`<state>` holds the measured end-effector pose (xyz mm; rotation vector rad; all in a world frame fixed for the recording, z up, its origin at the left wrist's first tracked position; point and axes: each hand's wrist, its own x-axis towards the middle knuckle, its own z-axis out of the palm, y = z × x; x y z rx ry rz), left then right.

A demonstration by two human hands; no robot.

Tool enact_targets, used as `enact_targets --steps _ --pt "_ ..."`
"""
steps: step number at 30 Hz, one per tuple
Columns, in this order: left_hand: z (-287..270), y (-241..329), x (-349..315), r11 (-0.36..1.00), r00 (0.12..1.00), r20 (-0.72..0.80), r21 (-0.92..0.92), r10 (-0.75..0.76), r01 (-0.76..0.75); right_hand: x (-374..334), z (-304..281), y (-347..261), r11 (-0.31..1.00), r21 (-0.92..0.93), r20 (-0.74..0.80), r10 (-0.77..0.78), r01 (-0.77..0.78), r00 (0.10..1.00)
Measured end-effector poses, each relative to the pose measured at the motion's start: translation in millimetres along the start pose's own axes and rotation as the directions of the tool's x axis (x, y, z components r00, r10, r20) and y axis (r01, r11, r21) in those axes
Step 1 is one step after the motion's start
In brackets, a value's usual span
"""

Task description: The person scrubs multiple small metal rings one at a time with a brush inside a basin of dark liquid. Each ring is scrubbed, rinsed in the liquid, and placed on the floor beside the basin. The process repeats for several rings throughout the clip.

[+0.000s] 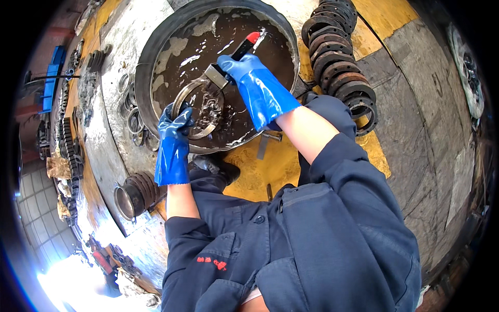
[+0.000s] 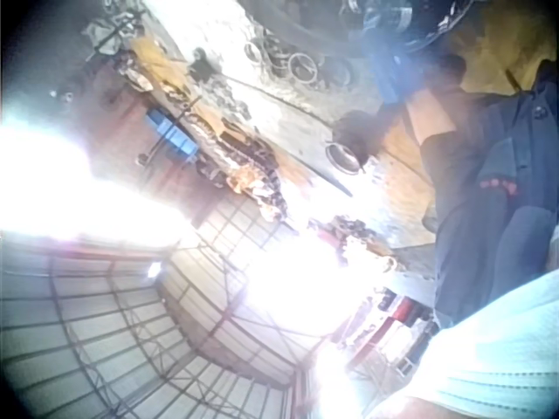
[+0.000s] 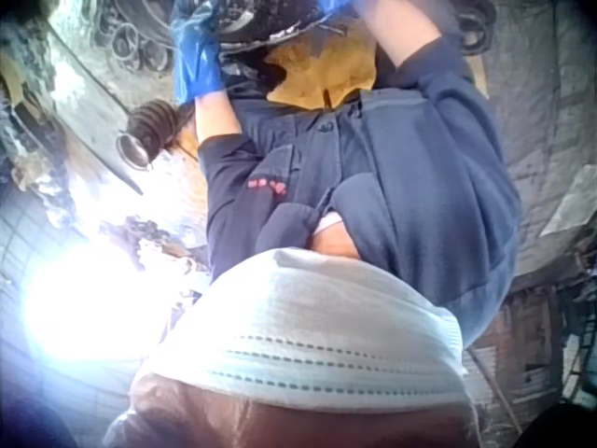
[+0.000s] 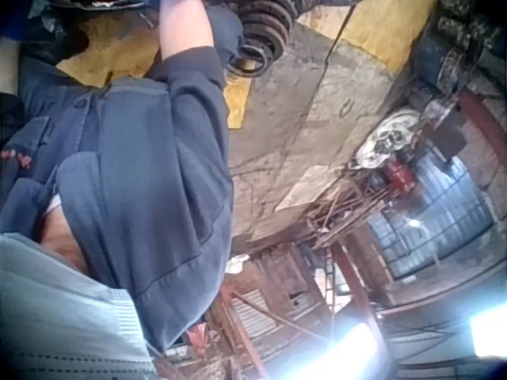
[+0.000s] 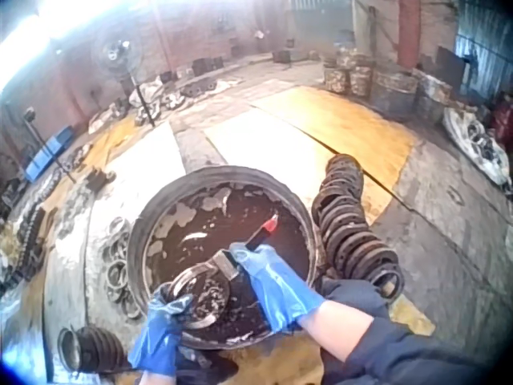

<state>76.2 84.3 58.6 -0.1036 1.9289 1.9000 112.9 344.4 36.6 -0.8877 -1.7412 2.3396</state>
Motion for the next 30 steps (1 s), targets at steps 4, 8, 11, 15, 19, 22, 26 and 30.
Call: enact_targets --steps 4,8,11,15,19,22,26,30 --pt "-12 -9 15 0.982 0.999 -0.044 -0.185 0.029 -0.036 2 -15 18 0.995 0.010 -0.039 0.104 -0.104 0.994" --pt "-37 -16 22 0.945 1.000 0.005 -0.328 0.009 -0.007 -24 -4 14 0.990 -0.056 -0.055 0.124 -0.128 0.991" --pt "-31 -17 30 0.929 0.999 0.015 -0.368 -0.036 0.039 -13 -11 32 0.958 -0.253 -0.050 0.124 -0.132 0.991" --pt "-29 -16 29 0.930 0.997 0.015 -0.360 -0.081 0.081 -6 -7 29 0.770 -0.627 -0.083 0.085 -0.119 0.993" --pt "-21 -17 25 0.952 0.986 -0.100 -0.289 -0.133 0.099 13 -8 35 0.827 -0.561 -0.066 -0.002 -0.036 0.998" --pt "-6 -13 18 0.979 0.981 -0.099 -0.130 -0.169 0.156 3 2 16 0.994 0.038 0.235 -0.109 0.102 0.966" --pt "-10 -31 22 0.979 0.983 -0.112 -0.155 -0.148 0.129 -37 37 -5 0.943 -0.021 0.386 -0.299 0.332 0.873" --pt "2 -26 17 0.965 0.962 -0.105 0.047 -0.252 0.258 -40 33 -14 0.968 -0.205 0.280 -0.083 0.144 0.956"
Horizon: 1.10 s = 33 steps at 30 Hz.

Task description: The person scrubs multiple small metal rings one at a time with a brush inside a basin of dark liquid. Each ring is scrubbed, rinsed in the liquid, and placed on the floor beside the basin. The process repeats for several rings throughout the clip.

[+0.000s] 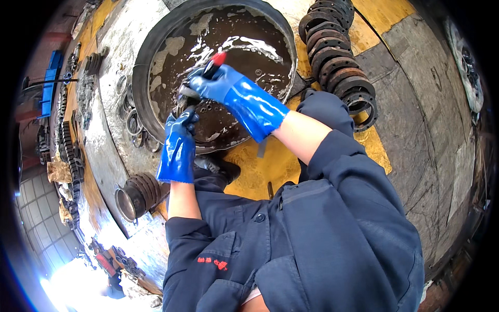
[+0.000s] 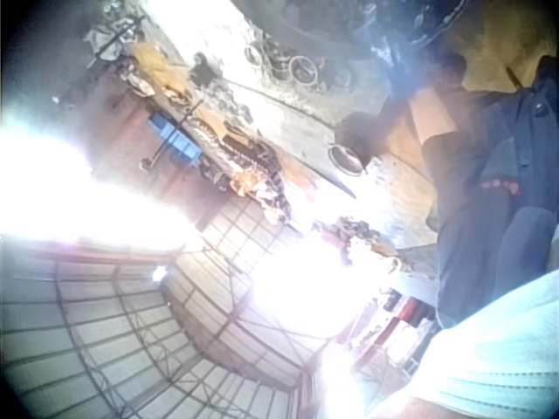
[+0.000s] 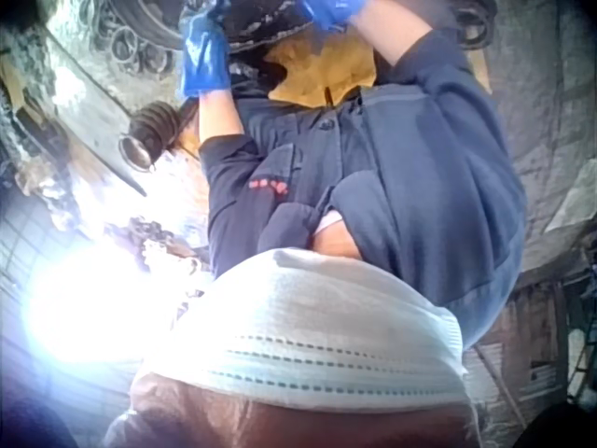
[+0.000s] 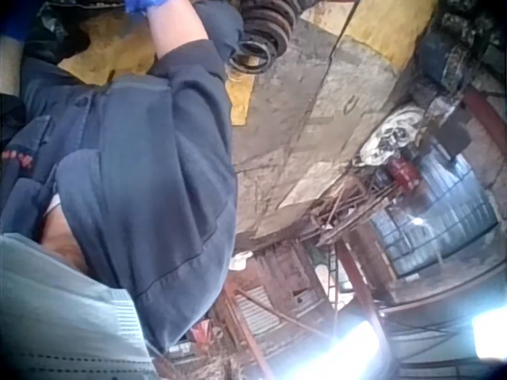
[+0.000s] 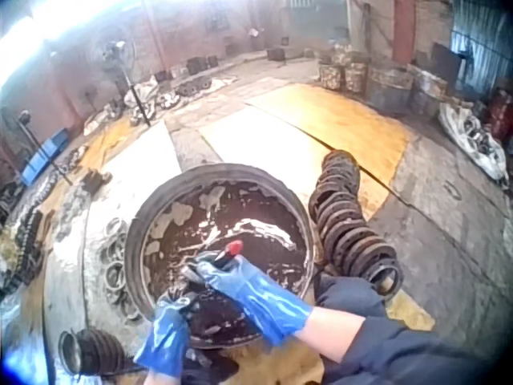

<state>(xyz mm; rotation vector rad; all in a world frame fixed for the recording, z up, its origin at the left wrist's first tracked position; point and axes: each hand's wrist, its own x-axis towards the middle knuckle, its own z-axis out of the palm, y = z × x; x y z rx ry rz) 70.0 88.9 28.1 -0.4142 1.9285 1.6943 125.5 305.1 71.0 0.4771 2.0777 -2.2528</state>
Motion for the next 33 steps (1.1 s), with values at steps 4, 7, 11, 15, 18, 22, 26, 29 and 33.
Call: enact_targets --steps 4,7,11,15,18,22,26,29,33 --pt "8 8 -10 0.980 0.994 0.029 -0.172 0.103 -0.096 19 -13 31 0.955 0.296 -0.208 0.026 0.037 0.978" --pt "0 12 -11 0.955 0.987 0.008 -0.253 0.158 -0.151 15 -18 40 0.931 0.331 -0.288 0.256 -0.155 0.923" --pt "-13 9 -5 0.900 0.979 -0.016 -0.392 0.202 -0.192 0 -14 42 0.912 0.209 -0.268 0.401 -0.354 0.876" --pt "-15 12 2 0.878 0.975 -0.057 -0.426 0.217 -0.220 14 -11 70 0.884 -0.174 -0.231 0.391 -0.433 0.891" --pt "-26 3 12 0.862 0.965 -0.064 -0.438 0.255 -0.257 1 -6 57 0.979 0.114 -0.111 0.183 -0.170 0.977" --pt "-21 8 11 0.857 0.972 -0.118 -0.458 0.203 -0.235 -20 14 56 0.927 0.371 0.094 0.031 -0.064 0.995" --pt "-27 7 10 0.837 0.987 -0.057 -0.525 0.148 -0.156 -32 18 28 0.959 -0.102 0.162 0.278 -0.264 0.947" --pt "-28 8 12 0.863 0.990 0.027 -0.492 0.140 -0.109 -16 8 49 0.958 -0.286 0.090 0.052 -0.024 0.995" --pt "-21 12 2 0.904 0.984 0.135 -0.425 0.119 -0.051 6 -2 58 0.688 -0.660 0.021 -0.383 0.301 0.923"
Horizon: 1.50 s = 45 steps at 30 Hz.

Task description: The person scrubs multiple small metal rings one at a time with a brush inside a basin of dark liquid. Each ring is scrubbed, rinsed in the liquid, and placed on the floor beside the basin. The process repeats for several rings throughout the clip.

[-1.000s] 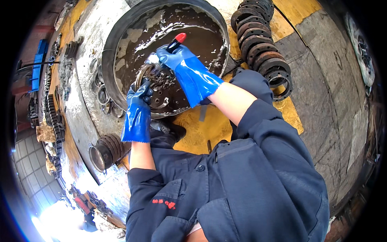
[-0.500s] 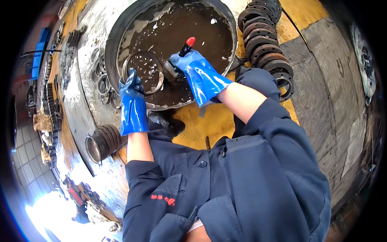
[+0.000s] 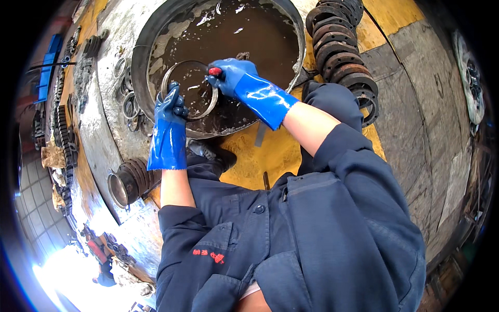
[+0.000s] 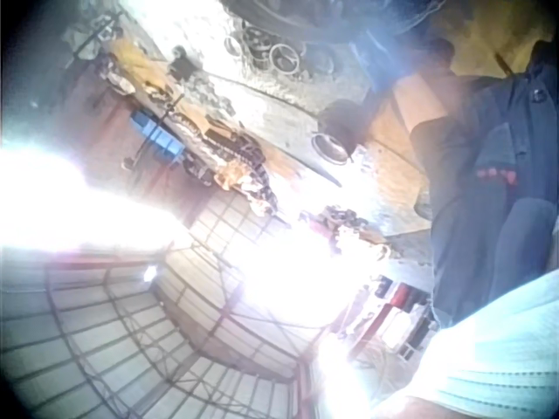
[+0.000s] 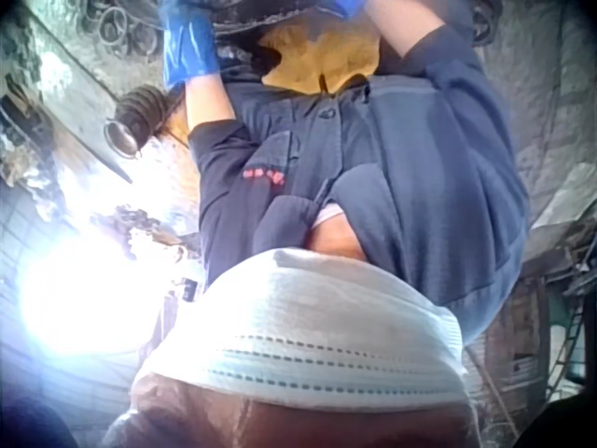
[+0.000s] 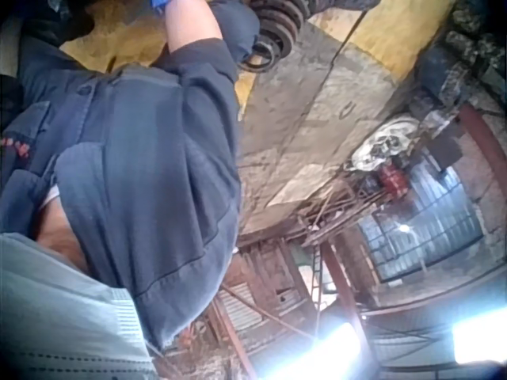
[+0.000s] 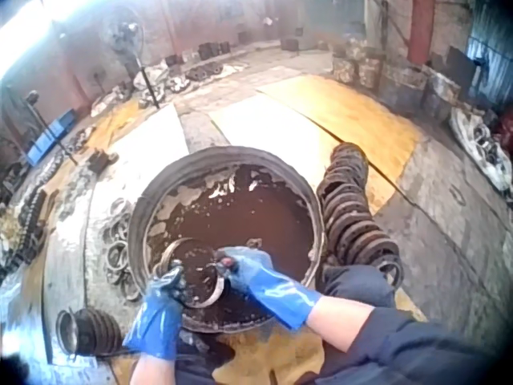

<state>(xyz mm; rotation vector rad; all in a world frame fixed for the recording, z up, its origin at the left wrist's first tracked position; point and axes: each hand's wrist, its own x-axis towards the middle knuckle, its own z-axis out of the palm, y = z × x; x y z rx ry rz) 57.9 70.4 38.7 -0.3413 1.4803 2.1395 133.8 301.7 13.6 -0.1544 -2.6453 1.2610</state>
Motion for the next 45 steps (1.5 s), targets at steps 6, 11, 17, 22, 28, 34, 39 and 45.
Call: enact_targets --steps 6,11,17,22,28,34,39,45 --pt "21 -12 -6 0.964 0.997 -0.020 0.256 0.074 -0.066 18 -5 8 0.727 0.563 0.090 0.419 -0.394 0.903" --pt "31 -23 -11 0.930 0.978 0.170 0.328 0.116 -0.168 16 -11 25 0.390 0.745 0.342 0.474 -0.542 0.811" --pt "39 -38 -23 0.828 0.942 0.318 0.497 0.103 -0.258 25 0 9 -0.160 0.853 0.506 0.494 -0.497 0.707" --pt "26 -30 -2 0.667 0.904 0.348 0.616 0.247 -0.419 19 -4 22 0.339 0.834 0.289 0.405 -0.436 0.867" --pt "23 -20 9 0.553 0.913 0.195 0.744 0.359 -0.376 -1 -8 -9 0.842 0.232 0.368 0.388 -0.487 0.845" --pt "57 -34 -4 0.880 0.984 0.171 0.472 -0.044 -0.043 -29 24 0 0.995 0.087 0.255 -0.060 0.039 0.965" --pt "37 -44 -2 0.903 0.991 0.126 0.429 -0.056 -0.004 -12 -8 -9 0.952 -0.269 0.503 0.269 -0.147 0.821" --pt "27 -35 -2 0.871 0.998 0.067 0.491 -0.018 -0.017 2 -50 4 0.881 0.233 0.158 0.383 -0.411 0.910"
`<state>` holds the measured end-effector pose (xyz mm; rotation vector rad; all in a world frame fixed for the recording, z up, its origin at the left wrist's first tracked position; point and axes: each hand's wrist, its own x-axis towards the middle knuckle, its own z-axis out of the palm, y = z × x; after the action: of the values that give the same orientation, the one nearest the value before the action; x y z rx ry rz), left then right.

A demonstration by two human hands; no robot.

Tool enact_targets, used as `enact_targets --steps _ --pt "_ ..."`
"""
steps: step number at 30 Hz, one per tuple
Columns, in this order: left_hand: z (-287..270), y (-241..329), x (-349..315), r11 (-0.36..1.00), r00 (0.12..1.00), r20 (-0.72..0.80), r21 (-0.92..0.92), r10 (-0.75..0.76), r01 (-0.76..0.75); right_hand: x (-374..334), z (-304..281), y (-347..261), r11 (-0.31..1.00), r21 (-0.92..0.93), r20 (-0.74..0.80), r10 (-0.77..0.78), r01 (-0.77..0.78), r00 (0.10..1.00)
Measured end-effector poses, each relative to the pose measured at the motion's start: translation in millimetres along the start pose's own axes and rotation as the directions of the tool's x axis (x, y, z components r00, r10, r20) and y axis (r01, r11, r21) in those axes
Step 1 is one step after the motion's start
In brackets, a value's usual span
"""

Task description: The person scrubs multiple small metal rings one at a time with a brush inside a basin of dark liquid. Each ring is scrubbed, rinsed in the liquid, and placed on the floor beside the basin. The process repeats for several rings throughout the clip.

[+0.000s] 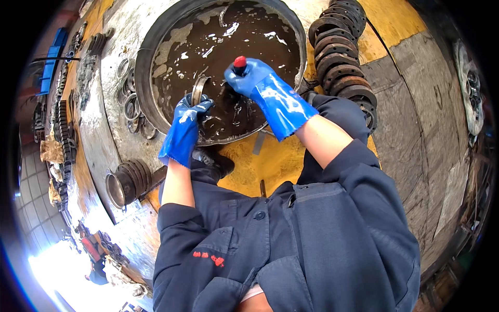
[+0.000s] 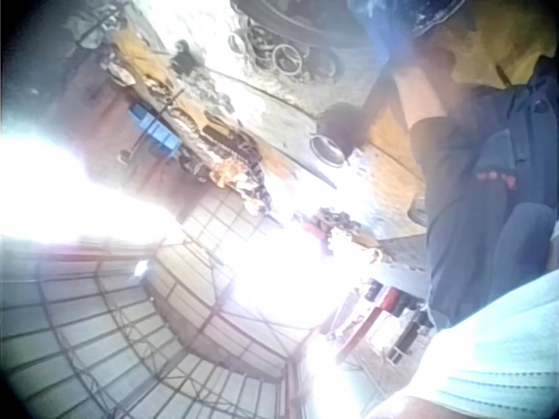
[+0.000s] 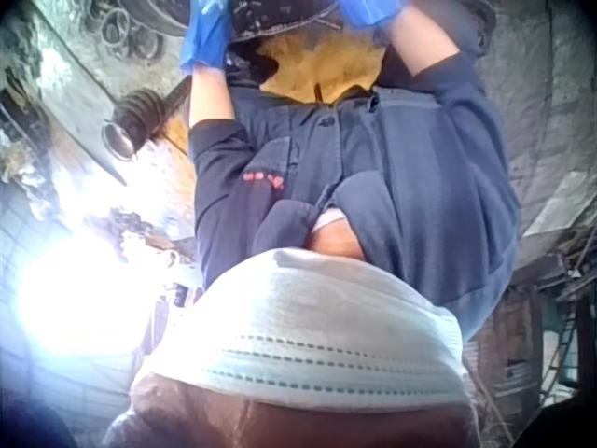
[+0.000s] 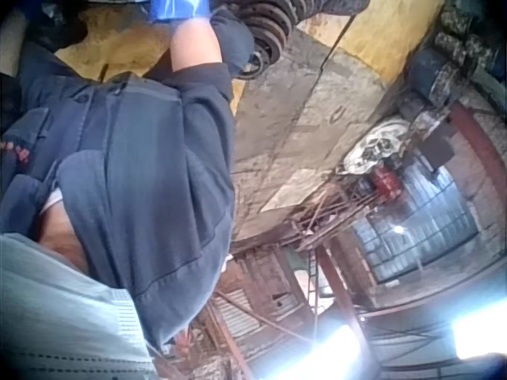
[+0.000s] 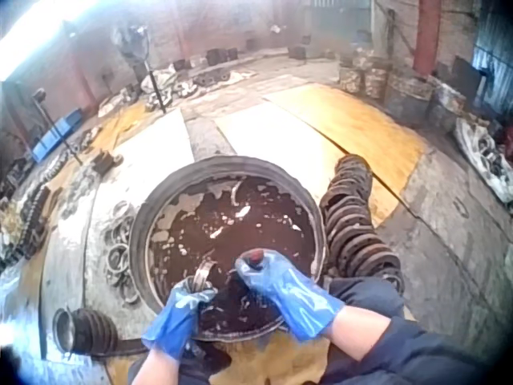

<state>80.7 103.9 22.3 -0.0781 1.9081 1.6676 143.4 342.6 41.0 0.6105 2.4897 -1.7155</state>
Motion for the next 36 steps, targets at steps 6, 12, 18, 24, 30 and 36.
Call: enact_targets --steps 6,12,18,24,30,36 --pt "-8 -23 18 0.994 1.000 -0.017 -0.113 -0.005 0.003 -18 36 -20 0.704 0.013 0.096 -0.708 0.710 0.700" --pt "-7 9 -11 0.972 0.994 0.011 0.209 0.107 -0.107 15 15 -17 0.960 0.257 0.268 -0.183 0.113 0.946" --pt "-31 20 -14 0.985 0.989 -0.100 -0.121 0.111 -0.123 54 4 26 0.762 0.646 0.007 0.062 -0.052 0.998" --pt "-55 16 -5 0.906 0.974 0.007 -0.369 0.225 -0.207 38 11 48 0.520 0.837 0.060 0.221 -0.170 0.973" --pt "-60 5 6 0.795 0.951 0.059 -0.565 0.303 -0.219 14 17 45 0.626 0.709 0.190 0.273 -0.324 0.943" --pt "-51 11 14 0.845 0.995 -0.082 -0.526 0.055 -0.090 13 8 21 0.935 0.047 0.060 0.349 -0.352 0.935"
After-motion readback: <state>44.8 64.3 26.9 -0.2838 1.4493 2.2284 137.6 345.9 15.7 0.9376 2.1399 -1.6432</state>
